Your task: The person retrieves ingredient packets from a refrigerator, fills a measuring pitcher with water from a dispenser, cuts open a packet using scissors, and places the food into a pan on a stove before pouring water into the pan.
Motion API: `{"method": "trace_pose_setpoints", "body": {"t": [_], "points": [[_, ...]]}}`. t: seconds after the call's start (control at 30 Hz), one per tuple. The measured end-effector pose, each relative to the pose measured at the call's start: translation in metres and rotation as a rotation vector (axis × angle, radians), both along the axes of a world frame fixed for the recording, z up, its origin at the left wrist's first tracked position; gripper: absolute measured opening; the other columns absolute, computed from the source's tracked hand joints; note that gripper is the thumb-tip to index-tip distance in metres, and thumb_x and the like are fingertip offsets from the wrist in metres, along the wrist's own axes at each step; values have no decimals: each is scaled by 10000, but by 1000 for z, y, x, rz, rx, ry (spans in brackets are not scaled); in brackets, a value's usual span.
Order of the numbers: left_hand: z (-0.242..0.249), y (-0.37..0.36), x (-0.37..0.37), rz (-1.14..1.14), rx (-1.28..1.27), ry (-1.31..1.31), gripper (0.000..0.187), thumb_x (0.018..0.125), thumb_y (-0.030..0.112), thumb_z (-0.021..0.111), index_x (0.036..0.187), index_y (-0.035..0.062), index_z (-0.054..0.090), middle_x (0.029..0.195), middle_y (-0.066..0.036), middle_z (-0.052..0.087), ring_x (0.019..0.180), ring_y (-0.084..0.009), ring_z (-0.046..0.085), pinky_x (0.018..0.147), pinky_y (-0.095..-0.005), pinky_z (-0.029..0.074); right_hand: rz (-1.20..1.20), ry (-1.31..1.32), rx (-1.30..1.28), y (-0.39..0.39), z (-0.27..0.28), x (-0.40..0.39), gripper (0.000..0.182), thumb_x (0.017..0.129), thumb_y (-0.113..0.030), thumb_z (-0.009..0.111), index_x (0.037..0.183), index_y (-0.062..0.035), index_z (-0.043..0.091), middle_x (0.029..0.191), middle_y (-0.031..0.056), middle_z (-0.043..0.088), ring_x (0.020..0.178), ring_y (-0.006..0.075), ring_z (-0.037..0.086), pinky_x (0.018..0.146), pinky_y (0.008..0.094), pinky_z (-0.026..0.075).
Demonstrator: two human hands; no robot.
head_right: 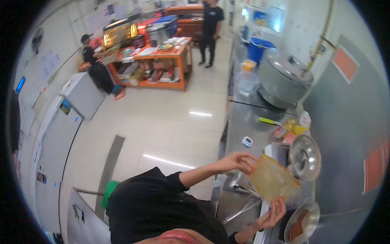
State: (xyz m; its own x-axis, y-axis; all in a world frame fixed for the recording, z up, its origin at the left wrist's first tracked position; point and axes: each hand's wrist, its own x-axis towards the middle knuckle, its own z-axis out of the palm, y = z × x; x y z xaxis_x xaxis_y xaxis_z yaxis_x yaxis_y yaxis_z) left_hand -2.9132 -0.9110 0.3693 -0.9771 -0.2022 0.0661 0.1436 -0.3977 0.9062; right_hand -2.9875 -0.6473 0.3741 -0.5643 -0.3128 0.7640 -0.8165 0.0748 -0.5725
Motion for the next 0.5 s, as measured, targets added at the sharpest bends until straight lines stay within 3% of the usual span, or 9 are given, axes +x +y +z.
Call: {"method": "trace_pose_setpoints", "body": {"t": [0.07, 0.17, 0.23, 0.33, 0.43, 0.5], "points": [[11, -39, 79, 207, 50, -76, 410, 828, 39, 673, 1216, 51, 540, 975, -86, 675, 915, -136, 632, 835, -282, 503, 247, -61, -122, -64, -2, 34, 242, 910, -48, 502, 1072, 58, 649, 1190, 190, 503, 1123, 334, 542, 947, 455, 458], [3, -79, 206, 483, -45, -44, 408, 812, 30, 688, 1198, 36, 557, 971, -83, 671, 899, -140, 634, 810, -278, 518, 329, -295, -60, -154, -12, 107, 213, 885, 11, 528, 1049, 60, 655, 1169, 163, 508, 1113, 300, 548, 927, 423, 472], [-8, -91, 293, 674, -20, -65, 410, 798, 27, 701, 1185, 27, 568, 963, -81, 669, 896, -144, 636, 818, -286, 518, 497, -357, -69, -210, -21, 163, 173, 872, 58, 543, 1002, 56, 657, 1144, 133, 521, 1089, 253, 554, 905, 357, 494], [-17, -91, 409, 954, -2, -170, 401, 785, 17, 712, 1164, 15, 582, 958, -86, 665, 897, -149, 638, 826, -298, 522, 737, -359, -17, -276, -27, 250, 140, 847, 109, 571, 955, 59, 644, 1105, 114, 534, 1045, 218, 568, 880, 312, 533], [-36, -83, 516, 1297, -106, -313, 386, 770, 5, 721, 1136, 5, 598, 897, -86, 661, 897, -155, 638, 818, -296, 530, 1002, -592, 82, -326, -34, 343, 125, 840, 114, 577, 925, 57, 648, 1052, 114, 554, 971, 212, 605, 868, 312, 539], [-40, -68, 571, 1468, 46, -310, 406, 755, -20, 722, 1140, 1, 595, 849, -80, 657, 859, -159, 647, 790, -284, 538, 1173, -679, 126, -353, -40, 393, 147, 825, 126, 575, 897, 39, 669, 1003, 112, 588, 926, 212, 623, 822, 299, 534]]}}
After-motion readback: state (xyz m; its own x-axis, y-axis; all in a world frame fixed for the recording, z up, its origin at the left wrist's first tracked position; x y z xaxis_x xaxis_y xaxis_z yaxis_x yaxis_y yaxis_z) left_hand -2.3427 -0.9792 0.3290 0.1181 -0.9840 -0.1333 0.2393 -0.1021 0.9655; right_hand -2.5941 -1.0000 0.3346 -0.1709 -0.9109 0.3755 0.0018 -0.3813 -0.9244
